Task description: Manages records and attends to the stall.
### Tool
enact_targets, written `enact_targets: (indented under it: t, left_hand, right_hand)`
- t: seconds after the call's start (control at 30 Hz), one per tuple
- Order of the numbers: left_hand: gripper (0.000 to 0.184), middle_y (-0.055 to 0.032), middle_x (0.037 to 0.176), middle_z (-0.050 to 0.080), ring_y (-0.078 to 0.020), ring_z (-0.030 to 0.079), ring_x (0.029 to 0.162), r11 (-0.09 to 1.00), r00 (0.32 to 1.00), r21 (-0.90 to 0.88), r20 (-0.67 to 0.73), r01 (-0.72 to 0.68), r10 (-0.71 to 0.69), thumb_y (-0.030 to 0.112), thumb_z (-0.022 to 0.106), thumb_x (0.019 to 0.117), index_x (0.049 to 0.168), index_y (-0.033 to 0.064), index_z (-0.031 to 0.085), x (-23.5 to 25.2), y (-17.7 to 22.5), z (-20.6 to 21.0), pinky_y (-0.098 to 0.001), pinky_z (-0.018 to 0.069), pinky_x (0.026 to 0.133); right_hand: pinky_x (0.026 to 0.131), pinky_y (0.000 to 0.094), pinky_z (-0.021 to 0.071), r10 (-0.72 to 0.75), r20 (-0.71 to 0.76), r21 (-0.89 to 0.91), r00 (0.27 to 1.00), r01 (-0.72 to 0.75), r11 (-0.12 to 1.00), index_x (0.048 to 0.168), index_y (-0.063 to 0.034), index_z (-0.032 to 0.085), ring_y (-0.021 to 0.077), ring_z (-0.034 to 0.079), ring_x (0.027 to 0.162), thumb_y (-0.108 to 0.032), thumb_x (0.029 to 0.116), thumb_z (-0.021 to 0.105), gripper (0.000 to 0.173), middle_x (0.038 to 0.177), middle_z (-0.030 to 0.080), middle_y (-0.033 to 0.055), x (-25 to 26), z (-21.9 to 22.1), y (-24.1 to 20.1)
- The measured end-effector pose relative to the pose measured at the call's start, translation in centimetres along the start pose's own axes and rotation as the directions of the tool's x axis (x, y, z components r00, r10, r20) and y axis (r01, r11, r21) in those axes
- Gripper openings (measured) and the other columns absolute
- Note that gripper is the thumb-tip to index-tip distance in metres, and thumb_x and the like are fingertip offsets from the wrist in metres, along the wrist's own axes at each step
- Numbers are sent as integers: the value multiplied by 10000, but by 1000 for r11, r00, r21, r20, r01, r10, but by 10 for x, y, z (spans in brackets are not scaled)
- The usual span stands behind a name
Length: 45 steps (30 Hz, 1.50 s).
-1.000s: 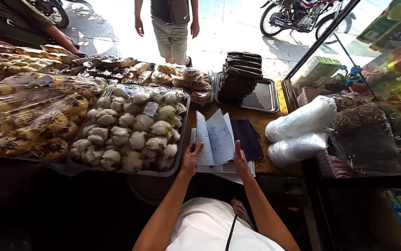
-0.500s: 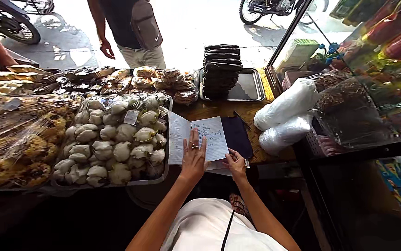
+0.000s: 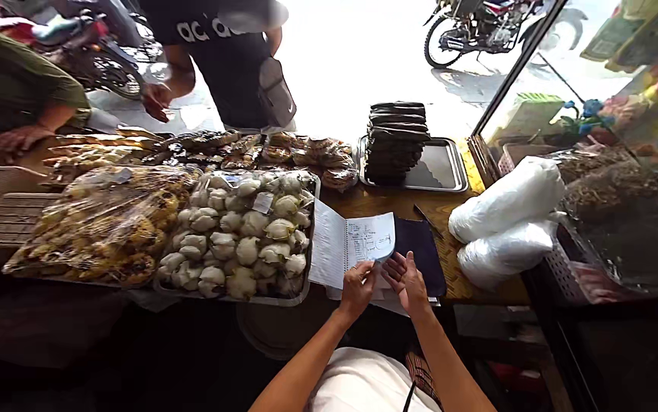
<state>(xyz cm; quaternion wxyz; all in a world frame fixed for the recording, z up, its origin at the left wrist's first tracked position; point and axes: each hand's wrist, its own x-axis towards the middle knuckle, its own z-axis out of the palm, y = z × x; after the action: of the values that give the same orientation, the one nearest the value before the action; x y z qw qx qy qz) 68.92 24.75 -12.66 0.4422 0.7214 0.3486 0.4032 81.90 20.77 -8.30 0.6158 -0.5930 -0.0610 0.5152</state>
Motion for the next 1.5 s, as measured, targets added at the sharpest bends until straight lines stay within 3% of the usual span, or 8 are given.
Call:
enact_targets:
  t: [0.2,0.47,0.63,0.87,1.3,1.37,1.43,1.5]
  left_hand:
    - [605,-268,1339,619,-331,641,1207,960,946,-40,182,279,-267,332,624,994,1410,-97,527,31,49,-25,-462,512,1032]
    - [262,-212,1097,695,-249,670,967,826,808,50,187,561,-559,68,559,1000,1181,-78,679,59,50,-40,-423,530,905]
    - [281,-213,1016,672,-244,614,905,791,778,91,146,605,-611,79,476,1051,1149,-100,669,50,29,-39,-409,476,874]
    - [264,-154,1082,667,-145,660,894,609,710,-374,261,699,-655,88,479,1082,1250,-84,589,47,38,-27,-319,558,815]
    - [91,-75,877,694,-141,702,752,314,567,-625,255,714,-783,111,546,1056,1064,26,577,30,51,-30,-303,603,687]
    - [89,-61,841,690,-110,691,722,469,634,-545,157,695,-757,95,583,1035,1020,7,584,31,56,-34,-268,594,670]
    - [147,-80,868,664,-119,648,758,814,814,-98,-50,572,-578,59,687,959,1032,-52,626,26,70,-51,-272,543,725]
    - [388,-259,1040,699,-359,707,917,820,931,446,-103,358,-350,87,720,928,1246,-106,610,23,88,-78,-495,561,857]
  right_hand:
    - [874,292,534,-123,117,-112,986,136,984,1373,33,541,100,650,1000,-360,1141,216,560,1173,674,106,7,23,-7]
    - [1044,399,459,-124,187,-206,975,162,965,1440,46,503,223,544,1318,-383,1137,167,623,1467,545,182,-10,29,-4]
    - [1028,343,473,-196,182,-257,964,239,937,1452,45,490,168,587,1242,-344,1135,241,560,1411,582,183,1,25,7]
    - [872,306,550,-252,111,-375,961,275,885,1356,126,530,166,670,981,-2,1075,393,338,1200,650,240,7,-2,-6]
    - [781,293,554,-172,-14,-225,985,165,960,1370,85,527,134,664,901,-22,1085,390,333,1168,663,188,-6,-26,5]
    - [767,286,570,-180,-4,-215,984,175,961,1361,84,535,118,677,870,-31,1086,403,326,1128,680,173,-3,-24,1]
    - [743,268,567,-183,8,-211,983,180,961,1357,90,531,98,674,836,-23,1083,405,322,1100,685,161,-2,-25,-1]
    - [745,254,567,-172,12,-203,985,171,964,1363,90,523,85,672,836,-31,1089,394,327,1099,682,154,-3,-28,1]
